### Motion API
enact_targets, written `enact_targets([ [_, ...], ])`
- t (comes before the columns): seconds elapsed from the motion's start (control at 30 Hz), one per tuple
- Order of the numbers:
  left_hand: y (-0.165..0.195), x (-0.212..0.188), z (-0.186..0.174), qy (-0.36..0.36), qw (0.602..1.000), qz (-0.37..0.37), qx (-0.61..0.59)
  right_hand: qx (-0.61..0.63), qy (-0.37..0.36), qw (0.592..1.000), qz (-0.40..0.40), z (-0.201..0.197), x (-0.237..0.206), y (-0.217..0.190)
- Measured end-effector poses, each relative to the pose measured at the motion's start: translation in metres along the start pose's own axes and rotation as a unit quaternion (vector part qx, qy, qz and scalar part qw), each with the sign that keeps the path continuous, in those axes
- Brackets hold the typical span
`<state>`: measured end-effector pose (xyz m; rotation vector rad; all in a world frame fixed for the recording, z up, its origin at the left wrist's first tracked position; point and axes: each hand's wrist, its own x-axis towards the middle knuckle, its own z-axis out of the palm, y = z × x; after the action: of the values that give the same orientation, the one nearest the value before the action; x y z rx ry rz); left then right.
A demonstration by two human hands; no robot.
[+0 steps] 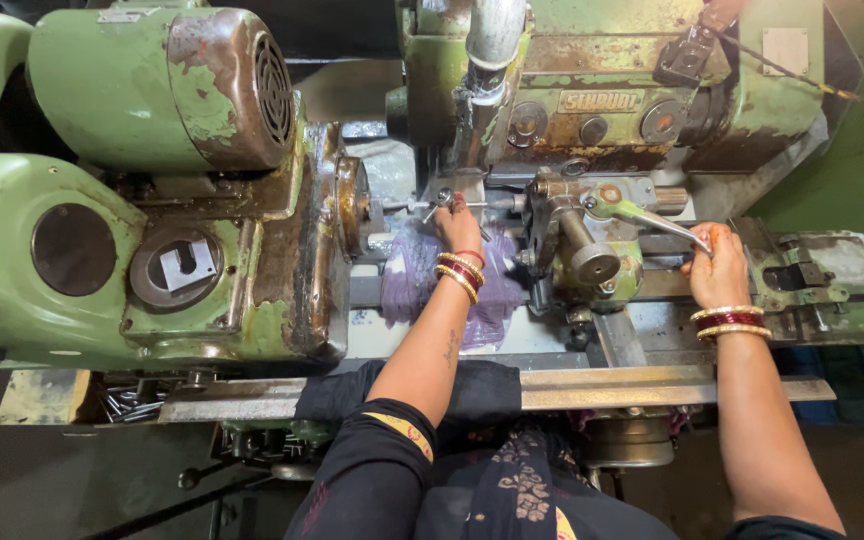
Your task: The person repeatedly picks metal rods from a green crate, inserts them into a green metal turning machine, operates the machine with a lever, and removes the processed rods. The person places the finished rods into a separate container on the machine.
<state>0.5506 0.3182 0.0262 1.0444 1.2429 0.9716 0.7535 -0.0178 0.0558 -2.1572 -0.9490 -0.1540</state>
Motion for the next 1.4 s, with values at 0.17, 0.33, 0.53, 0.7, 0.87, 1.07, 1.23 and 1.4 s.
enact_targets([
  [0.17,-0.014,0.021,0.008,-0.015,0.987,0.094,-0.128,-0.137,-0.106,0.985,0.001,-0.018,0.041,0.014],
  [0.33,-0.002,0.043,-0.016,-0.008,0.961,-0.037,-0.275,-0.274,-0.072,0.952,0.119,0.010,0.005,-0.020],
  [0.53,0.002,0.020,-0.014,0.057,0.988,-0.035,-0.142,-0.200,-0.037,0.977,0.062,-0.002,0.009,-0.022],
  [0.7,-0.010,0.026,-0.020,0.054,0.993,-0.107,-0.013,-0.193,-0.074,0.975,0.086,-0.008,0.041,-0.001],
  [0.87,-0.015,0.039,-0.025,0.011,0.993,-0.109,-0.044,-0.176,-0.045,0.981,0.072,-0.002,0.031,0.004],
  [1.07,-0.006,0.037,-0.022,0.040,0.984,-0.134,-0.114,-0.181,-0.038,0.981,0.062,-0.004,0.031,0.002],
  [1.23,-0.005,0.038,-0.030,0.038,0.984,-0.174,0.001,-0.170,-0.035,0.983,0.063,-0.003,0.030,0.002],
  [1.4,-0.010,0.050,-0.026,0.046,0.989,-0.107,-0.088,-0.176,-0.034,0.983,0.048,-0.003,0.031,0.005],
])
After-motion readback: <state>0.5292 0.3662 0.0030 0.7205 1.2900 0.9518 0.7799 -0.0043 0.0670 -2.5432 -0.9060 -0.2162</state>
